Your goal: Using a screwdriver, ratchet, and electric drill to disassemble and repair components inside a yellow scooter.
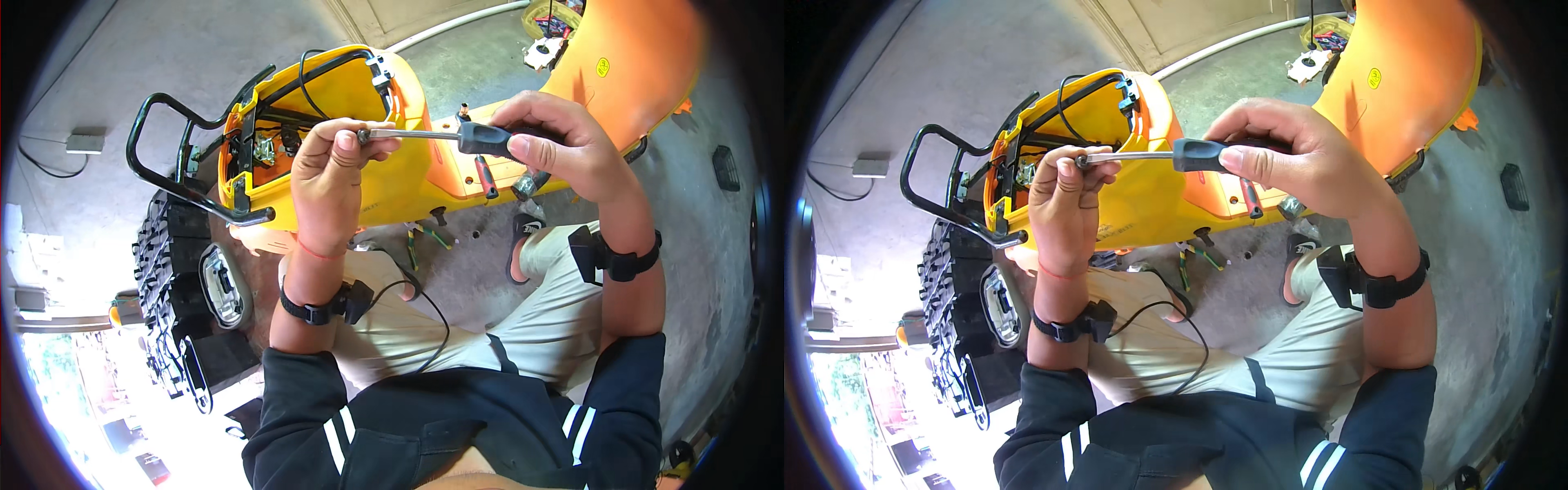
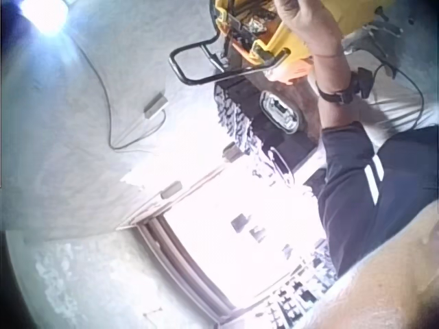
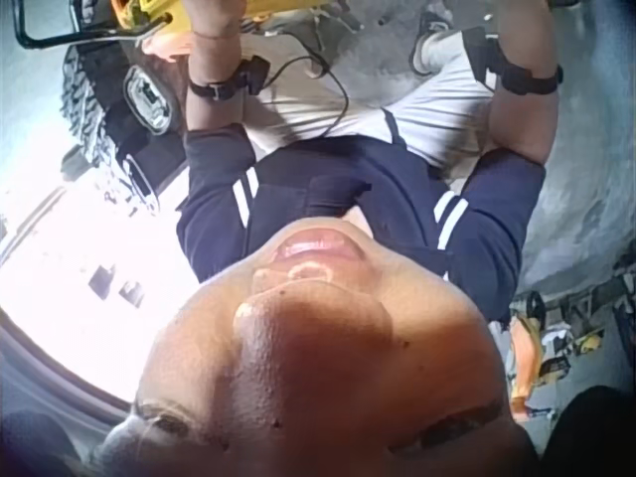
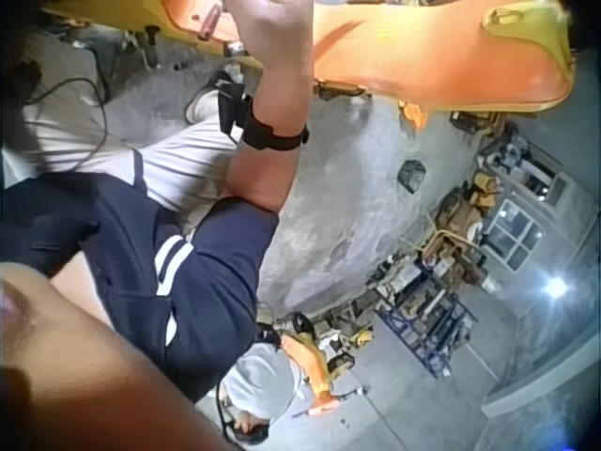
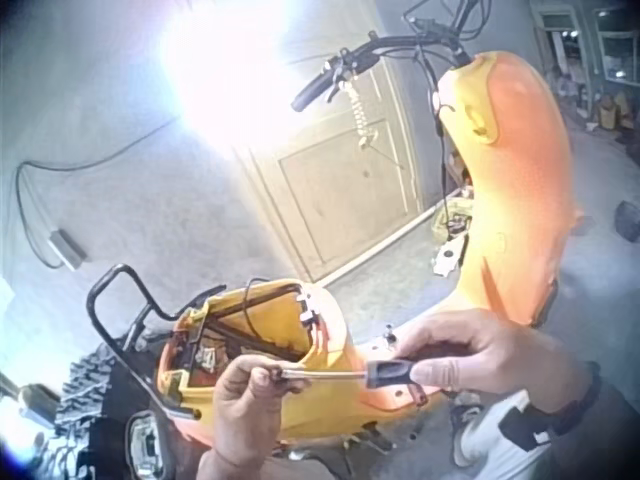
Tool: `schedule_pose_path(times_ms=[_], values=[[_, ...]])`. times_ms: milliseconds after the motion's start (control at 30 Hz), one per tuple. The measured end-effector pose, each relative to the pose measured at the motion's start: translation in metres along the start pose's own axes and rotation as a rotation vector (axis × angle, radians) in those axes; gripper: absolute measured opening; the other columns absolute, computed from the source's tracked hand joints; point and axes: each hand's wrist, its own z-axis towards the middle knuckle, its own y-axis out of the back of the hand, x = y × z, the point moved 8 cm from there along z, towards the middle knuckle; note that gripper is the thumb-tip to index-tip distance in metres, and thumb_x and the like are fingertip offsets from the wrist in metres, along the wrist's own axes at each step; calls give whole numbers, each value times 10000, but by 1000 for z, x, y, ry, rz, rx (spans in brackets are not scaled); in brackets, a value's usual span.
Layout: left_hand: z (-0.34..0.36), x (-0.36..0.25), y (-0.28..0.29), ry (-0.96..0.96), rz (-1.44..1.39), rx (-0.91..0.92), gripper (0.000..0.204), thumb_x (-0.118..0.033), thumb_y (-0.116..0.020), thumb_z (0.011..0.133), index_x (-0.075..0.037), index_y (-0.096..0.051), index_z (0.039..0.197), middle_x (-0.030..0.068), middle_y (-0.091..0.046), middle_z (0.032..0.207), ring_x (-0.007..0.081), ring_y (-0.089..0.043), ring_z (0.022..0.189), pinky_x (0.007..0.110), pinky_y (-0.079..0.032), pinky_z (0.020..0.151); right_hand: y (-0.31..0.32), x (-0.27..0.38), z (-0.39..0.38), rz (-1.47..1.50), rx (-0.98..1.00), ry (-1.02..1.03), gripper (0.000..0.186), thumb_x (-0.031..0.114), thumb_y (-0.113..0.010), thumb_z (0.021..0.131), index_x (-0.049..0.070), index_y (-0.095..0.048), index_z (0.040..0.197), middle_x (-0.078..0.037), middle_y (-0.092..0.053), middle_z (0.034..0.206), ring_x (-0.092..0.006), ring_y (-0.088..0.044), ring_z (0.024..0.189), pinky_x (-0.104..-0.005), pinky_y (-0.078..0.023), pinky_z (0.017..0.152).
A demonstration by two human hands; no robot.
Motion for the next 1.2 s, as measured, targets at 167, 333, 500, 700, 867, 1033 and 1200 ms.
schedule_pose_path(times_ms=[167, 333, 500, 700, 867, 1033, 1200], values=[[-1, 7, -2, 70, -79, 9, 251, -242, -503, 1076, -36, -610, 1172, 171, -713, 1113, 262, -722, 962, 362, -547, 860, 3, -11, -2, 15, -3, -11, 250, 167, -675, 984, 5, -639, 1171, -4, -633, 911, -50, -573, 793, -225, -477, 728], [-2, 14, -3, 148, -220, -4, 256, -281, -497, 1076, -74, -618, 1166, 127, -696, 1127, 233, -700, 931, 359, -522, 832, -1, -23, 4, 71, 13, 24, 280, 176, -680, 982, 5, -632, 1199, -15, -634, 908, -58, -580, 743, -220, -505, 665], [-5, 16, -11, 169, -332, 22, 268, -293, -535, 1059, -56, -633, 1138, 117, -705, 1071, 223, -705, 922, 353, -535, 832, -11, -46, 10, 152, 25, -42, 301, 152, -690, 967, 20, -633, 1232, 1, -611, 889, -55, -556, 719, -217, -512, 615], [-11, 19, -22, 209, -413, 74, 280, -310, -557, 1045, -64, -635, 1153, 103, -685, 1089, 225, -690, 910, 356, -543, 843, -18, -68, 17, 159, 44, -134, 366, 194, -684, 977, -1, -605, 1277, -45, -645, 1097, -116, -634, 913, -253, -504, 771], [-11, 18, -23, 197, -408, 83, 264, -294, -564, 1045, -62, -633, 1149, 102, -684, 1090, 207, -685, 889, 335, -539, 828, -39, -79, 21, 393, 72, -117, 344, 207, -661, 991, 18, -622, 1276, -19, -649, 1094, -76, -581, 856, -257, -507, 737], [-11, 14, -21, 177, -394, 77, 248, -272, -571, 1044, -58, -627, 1156, 98, -686, 1076, 190, -681, 882, 312, -534, 824, -51, -96, 22, 505, 86, -213, 276, 155, -596, 1029, 9, -631, 1260, -21, -654, 1139, -103, -605, 1036, -280, -496, 945], [-11, 13, -19, 188, -375, 66, 235, -262, -574, 1045, -57, -625, 1147, 98, -684, 1075, 188, -681, 872, 310, -536, 818, -61, -105, 23, 593, 118, -245, 300, 218, -565, 1049, 14, -638, 1258, -29, -662, 1120, -101, -608, 995, -274, -507, 887]])
